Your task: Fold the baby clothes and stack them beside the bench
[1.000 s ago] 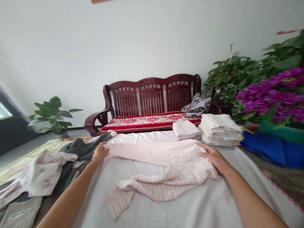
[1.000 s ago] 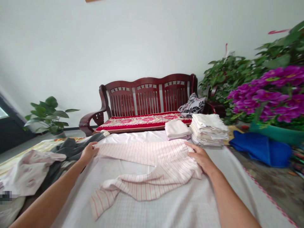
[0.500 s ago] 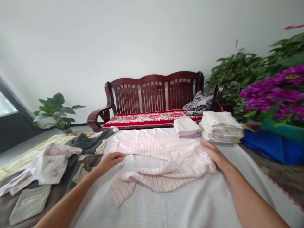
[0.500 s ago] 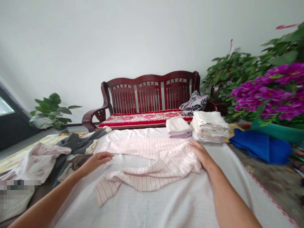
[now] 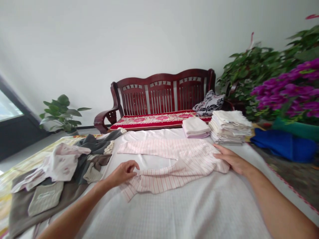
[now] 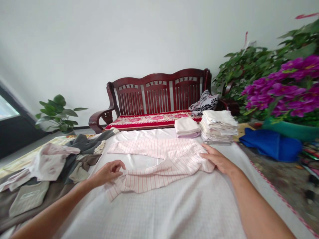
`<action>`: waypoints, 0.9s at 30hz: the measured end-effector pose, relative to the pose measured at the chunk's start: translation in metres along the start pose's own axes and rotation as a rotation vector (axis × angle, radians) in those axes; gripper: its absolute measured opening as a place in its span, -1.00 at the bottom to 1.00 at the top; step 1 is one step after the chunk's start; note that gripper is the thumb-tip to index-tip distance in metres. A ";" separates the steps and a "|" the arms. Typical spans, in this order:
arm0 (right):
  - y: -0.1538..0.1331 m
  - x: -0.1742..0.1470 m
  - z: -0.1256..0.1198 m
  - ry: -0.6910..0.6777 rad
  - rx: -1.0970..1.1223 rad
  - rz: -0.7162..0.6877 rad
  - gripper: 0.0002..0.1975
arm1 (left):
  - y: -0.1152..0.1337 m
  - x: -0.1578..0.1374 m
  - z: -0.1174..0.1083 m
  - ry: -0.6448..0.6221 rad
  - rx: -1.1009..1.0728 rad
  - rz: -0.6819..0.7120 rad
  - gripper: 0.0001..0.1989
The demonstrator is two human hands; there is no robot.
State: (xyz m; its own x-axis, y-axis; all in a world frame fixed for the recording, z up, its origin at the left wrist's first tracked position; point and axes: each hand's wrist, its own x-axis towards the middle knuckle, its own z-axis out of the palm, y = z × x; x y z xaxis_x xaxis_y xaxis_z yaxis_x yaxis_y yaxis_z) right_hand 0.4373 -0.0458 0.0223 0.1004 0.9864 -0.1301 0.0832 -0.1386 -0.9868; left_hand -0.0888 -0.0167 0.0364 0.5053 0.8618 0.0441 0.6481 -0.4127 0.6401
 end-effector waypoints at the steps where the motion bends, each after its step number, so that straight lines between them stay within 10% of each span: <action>1: 0.001 0.001 0.002 0.029 -0.015 -0.018 -0.37 | -0.001 0.000 -0.004 0.030 -0.006 -0.021 -0.87; 9: 0.015 0.016 -0.007 0.256 0.024 0.044 -0.38 | 0.003 -0.024 -0.019 -0.253 0.098 -0.027 -0.70; 18: 0.003 0.008 -0.004 0.177 -0.118 0.112 -0.45 | -0.019 -0.054 -0.064 0.435 0.455 -0.031 -0.89; 27: 0.000 0.003 -0.029 -0.067 -0.235 0.146 -0.54 | -0.036 -0.081 -0.069 -0.112 0.331 -0.111 -0.71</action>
State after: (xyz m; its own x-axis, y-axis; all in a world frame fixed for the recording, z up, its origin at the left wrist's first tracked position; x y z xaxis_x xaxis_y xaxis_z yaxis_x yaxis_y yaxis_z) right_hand 0.4667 -0.0455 0.0245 0.0629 0.9569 -0.2835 0.3011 -0.2890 -0.9088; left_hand -0.1926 -0.0514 0.0628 0.4690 0.8767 -0.1072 0.8424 -0.4075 0.3524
